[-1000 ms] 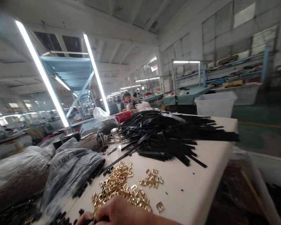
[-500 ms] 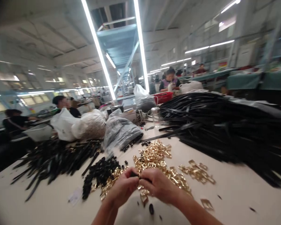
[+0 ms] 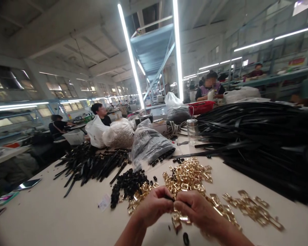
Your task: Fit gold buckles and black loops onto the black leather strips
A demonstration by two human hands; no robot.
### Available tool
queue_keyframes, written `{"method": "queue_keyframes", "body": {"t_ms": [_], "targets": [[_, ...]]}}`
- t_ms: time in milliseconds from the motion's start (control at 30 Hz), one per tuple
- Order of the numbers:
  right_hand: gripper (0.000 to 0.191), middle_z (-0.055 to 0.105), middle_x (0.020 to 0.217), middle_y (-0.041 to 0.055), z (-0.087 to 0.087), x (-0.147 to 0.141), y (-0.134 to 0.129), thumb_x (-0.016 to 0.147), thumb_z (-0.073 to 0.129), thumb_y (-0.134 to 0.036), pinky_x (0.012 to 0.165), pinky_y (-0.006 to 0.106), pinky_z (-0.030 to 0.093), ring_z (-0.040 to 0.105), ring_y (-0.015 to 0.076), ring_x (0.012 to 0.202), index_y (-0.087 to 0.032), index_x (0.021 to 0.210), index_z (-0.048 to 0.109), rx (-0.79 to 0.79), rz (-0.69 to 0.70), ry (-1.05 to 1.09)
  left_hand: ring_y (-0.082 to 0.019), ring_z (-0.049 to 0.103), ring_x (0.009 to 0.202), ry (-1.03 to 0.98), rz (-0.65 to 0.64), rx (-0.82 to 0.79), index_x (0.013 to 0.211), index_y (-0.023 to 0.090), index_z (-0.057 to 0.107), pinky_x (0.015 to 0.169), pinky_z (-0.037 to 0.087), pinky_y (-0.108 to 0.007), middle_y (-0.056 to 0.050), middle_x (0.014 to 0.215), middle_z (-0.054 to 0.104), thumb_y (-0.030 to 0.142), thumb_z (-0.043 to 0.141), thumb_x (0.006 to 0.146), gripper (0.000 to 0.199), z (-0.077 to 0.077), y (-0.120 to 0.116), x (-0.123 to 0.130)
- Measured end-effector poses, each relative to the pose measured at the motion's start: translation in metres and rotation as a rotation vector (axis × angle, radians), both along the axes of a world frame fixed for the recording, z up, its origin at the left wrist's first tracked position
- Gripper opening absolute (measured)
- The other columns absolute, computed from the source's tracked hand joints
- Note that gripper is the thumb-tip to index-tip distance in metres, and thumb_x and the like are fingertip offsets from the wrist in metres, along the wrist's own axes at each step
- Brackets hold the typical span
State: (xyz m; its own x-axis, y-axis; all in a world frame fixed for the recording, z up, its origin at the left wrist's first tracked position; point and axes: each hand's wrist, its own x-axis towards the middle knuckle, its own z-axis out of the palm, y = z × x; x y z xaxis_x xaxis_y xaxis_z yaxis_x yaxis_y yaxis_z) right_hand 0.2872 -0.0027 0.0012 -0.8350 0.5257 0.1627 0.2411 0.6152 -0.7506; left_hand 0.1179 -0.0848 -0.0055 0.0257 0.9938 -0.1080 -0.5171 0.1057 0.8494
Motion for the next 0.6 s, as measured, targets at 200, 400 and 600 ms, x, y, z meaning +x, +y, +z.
{"method": "queue_keyframes", "body": {"t_ms": [200, 400, 600], "targets": [[0.049, 0.042, 0.059, -0.0027, -0.003, -0.001, -0.001, 0.091, 0.042, -0.056, 0.053, 0.024, 0.027, 0.038, 0.0098, 0.057, -0.018, 0.06, 0.04, 0.081, -0.03, -0.003, -0.009, 0.053, 0.054, 0.026, 0.058, -0.021, 0.072, 0.012, 0.062, 0.056, 0.037, -0.023, -0.002, 0.066, 0.061, 0.018, 0.088, 0.049, 0.034, -0.005, 0.001, 0.007], [0.048, 0.041, 0.057, -0.0034, -0.007, -0.002, 0.002, 0.092, 0.043, -0.051, 0.053, 0.023, 0.026, 0.036, 0.0086, 0.055, -0.017, 0.058, 0.042, 0.15, -0.055, 0.046, -0.01, 0.055, 0.061, -0.01, 0.052, -0.035, 0.073, 0.012, 0.063, 0.062, 0.041, -0.023, -0.002, 0.07, 0.061, 0.016, 0.087, 0.052, 0.033, -0.002, -0.001, 0.008], [0.034, 0.04, 0.054, -0.0055, -0.01, 0.002, -0.003, 0.084, 0.054, -0.034, 0.049, 0.02, 0.023, 0.037, 0.0054, 0.052, -0.015, 0.057, 0.047, 0.148, -0.131, 0.076, -0.016, 0.059, 0.072, 0.106, 0.089, 0.048, 0.077, 0.015, 0.067, 0.068, 0.044, -0.027, -0.004, 0.072, 0.066, 0.027, 0.091, 0.048, 0.04, -0.011, -0.003, 0.015]]}}
